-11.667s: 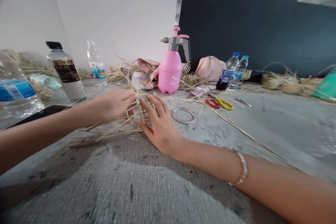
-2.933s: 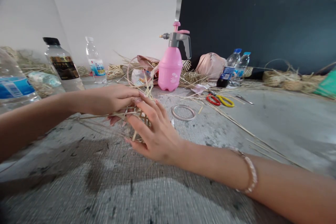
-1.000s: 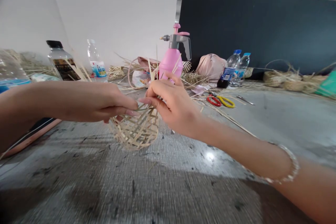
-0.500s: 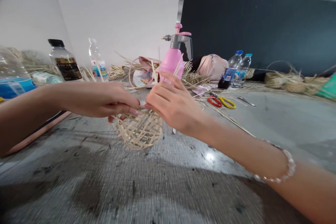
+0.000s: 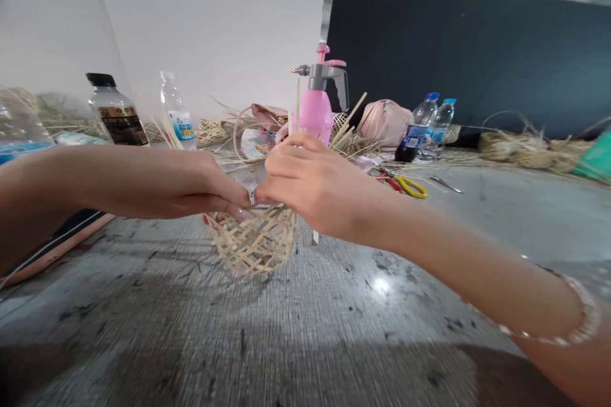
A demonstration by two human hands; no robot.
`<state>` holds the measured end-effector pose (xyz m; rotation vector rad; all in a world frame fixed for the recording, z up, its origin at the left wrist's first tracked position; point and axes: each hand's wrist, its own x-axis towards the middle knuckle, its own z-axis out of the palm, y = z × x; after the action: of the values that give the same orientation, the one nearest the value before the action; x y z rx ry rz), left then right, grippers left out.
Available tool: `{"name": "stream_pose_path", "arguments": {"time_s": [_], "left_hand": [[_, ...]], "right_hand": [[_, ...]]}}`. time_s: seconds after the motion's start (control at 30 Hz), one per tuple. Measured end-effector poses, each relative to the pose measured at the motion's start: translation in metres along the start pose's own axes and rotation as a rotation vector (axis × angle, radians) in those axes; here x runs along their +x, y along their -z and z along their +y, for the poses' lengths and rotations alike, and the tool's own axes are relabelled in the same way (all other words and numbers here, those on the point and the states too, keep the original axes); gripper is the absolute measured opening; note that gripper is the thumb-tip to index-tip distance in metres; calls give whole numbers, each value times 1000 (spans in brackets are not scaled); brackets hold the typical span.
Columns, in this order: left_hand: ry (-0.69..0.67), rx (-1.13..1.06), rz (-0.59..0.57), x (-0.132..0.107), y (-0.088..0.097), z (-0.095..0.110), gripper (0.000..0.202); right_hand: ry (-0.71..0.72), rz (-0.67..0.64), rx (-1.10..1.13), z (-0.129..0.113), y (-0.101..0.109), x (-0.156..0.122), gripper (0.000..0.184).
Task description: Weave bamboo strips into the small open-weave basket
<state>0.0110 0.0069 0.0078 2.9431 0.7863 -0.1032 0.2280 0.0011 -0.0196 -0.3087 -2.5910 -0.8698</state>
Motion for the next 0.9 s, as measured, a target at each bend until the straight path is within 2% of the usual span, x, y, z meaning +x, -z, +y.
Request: {"name": "stream_pose_path", "arguments": {"time_s": [0.1,0.2,0.3,0.37,0.43,0.57,0.67,0.73,0.8,0.9], "left_hand": [[-34,-9,-16,1,-1,2,35],[-79,36,19,4,-3,0,33],[-100,81,55,7,-5,-6,33],[-93,78,60,8,-5,-11,32],[-79,61,56,9,-5,-14,26],[-69,38,48,12,-4,-16,25],[-76,36,69,13,-5,-13,30],[-85,30,79,13,-6,-11,28],[-87,34,87,13,-7,-10,27],[-83,40,103,13,-9,-9,27]], "right_hand": [[12,-36,27,2,8,-1,34],[15,-41,-26,5,11,-3,34],[-40,87,-125,5,6,-4,26],[-126,227,-179,0,-1,-4,16],[-166,300,-217,-11,-11,-4,8],[94,307,-227,-40,-36,-5,5],[74,353,-216,-53,-55,-8,18],[55,337,-238,-55,-64,-10,29],[33,344,-252,-55,-71,-11,30],[18,400,-263,-56,-76,-9,20]]}}
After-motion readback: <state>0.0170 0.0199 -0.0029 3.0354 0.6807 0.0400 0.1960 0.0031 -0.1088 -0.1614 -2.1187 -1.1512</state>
